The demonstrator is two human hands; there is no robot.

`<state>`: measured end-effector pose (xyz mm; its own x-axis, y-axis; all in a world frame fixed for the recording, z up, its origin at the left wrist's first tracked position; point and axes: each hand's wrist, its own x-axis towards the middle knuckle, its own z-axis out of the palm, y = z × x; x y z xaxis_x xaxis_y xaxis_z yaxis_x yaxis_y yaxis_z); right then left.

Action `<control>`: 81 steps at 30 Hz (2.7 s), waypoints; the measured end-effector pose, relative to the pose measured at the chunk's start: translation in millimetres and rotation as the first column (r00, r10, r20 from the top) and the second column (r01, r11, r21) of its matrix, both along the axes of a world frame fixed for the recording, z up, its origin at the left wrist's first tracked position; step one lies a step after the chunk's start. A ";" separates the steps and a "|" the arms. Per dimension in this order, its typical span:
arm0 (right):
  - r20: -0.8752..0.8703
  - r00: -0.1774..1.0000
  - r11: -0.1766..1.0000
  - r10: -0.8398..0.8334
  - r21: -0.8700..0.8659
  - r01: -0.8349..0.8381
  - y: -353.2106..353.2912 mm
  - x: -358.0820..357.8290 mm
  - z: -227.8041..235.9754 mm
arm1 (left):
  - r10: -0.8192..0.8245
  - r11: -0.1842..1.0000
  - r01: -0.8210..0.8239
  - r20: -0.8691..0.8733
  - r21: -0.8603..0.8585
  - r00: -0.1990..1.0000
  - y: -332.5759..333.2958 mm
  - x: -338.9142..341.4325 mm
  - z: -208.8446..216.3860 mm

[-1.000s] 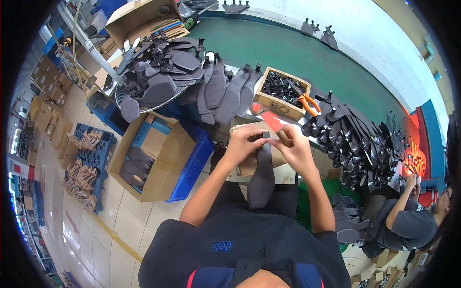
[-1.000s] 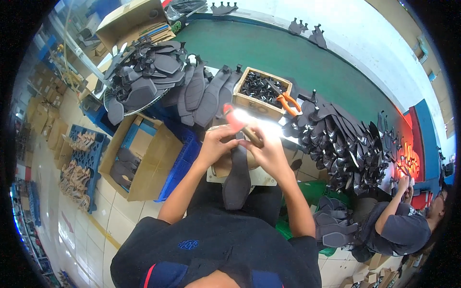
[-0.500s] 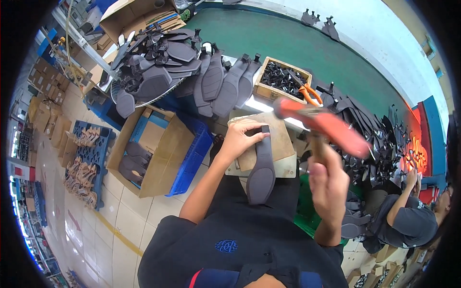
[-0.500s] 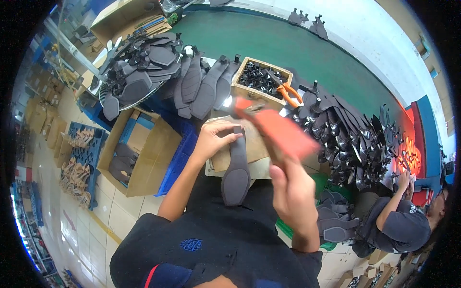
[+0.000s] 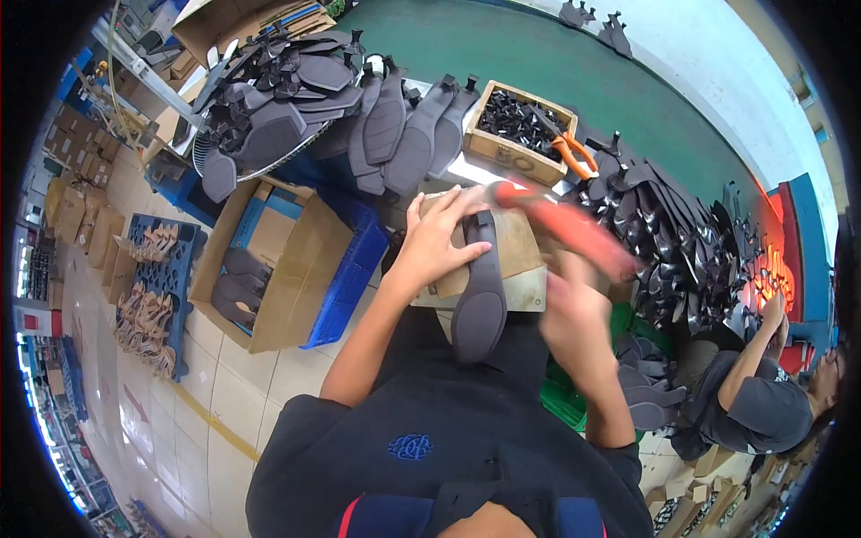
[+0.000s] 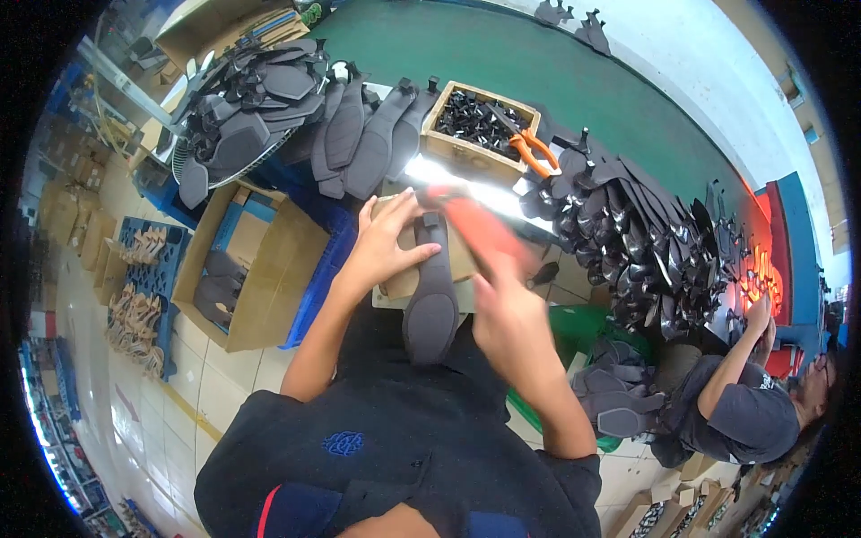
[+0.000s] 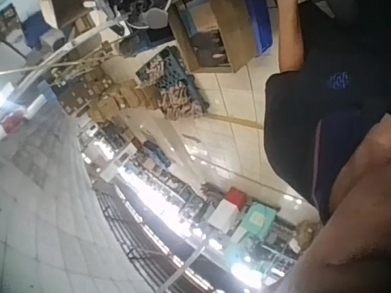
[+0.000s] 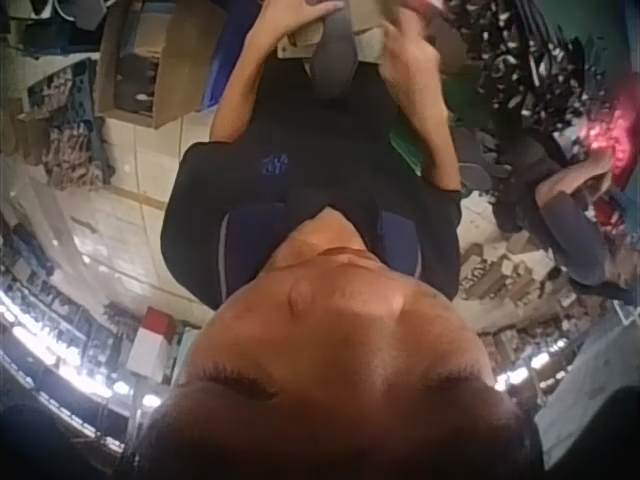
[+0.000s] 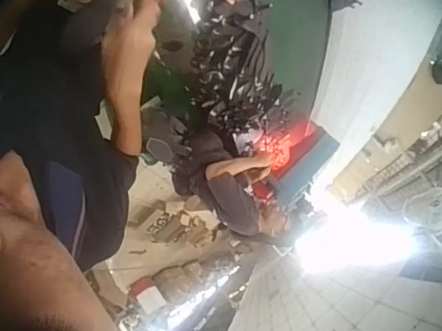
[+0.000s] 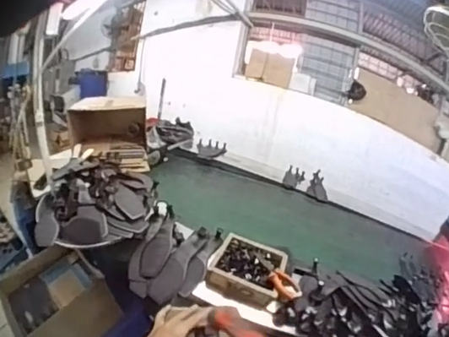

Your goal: Assembling shoe components by nailing and hammering them onto a last.

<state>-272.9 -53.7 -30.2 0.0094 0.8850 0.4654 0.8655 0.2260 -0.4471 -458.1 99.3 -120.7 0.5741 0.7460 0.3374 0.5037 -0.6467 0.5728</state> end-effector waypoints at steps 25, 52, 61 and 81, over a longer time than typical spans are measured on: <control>-0.509 0.565 0.583 0.649 -0.143 -0.800 22.4 7.1 45.7 | -0.153 0.362 0.725 0.729 -0.587 0.667 -99.6 -35.5 84.6; -0.470 0.463 0.288 0.751 -0.398 -0.871 23.0 10.8 90.5 | -0.439 0.104 0.837 0.730 -0.537 0.524 -89.6 -38.8 108.2; -0.671 0.729 0.991 -0.132 -0.102 0.086 -14.5 61.3 -35.4 | 0.050 0.876 0.239 0.573 -0.419 0.818 85.2 -27.1 120.9; -0.775 0.401 0.805 -0.487 -0.221 0.550 -119.0 47.2 -96.9 | -0.171 0.985 0.146 -0.412 -0.091 0.895 165.2 389.8 -1.7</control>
<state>-225.7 -172.7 -127.1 0.8315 0.5509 0.0720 0.1443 -0.0889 -0.9855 -68.3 264.5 -122.4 0.7650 0.6441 0.0019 0.5976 -0.7109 0.3709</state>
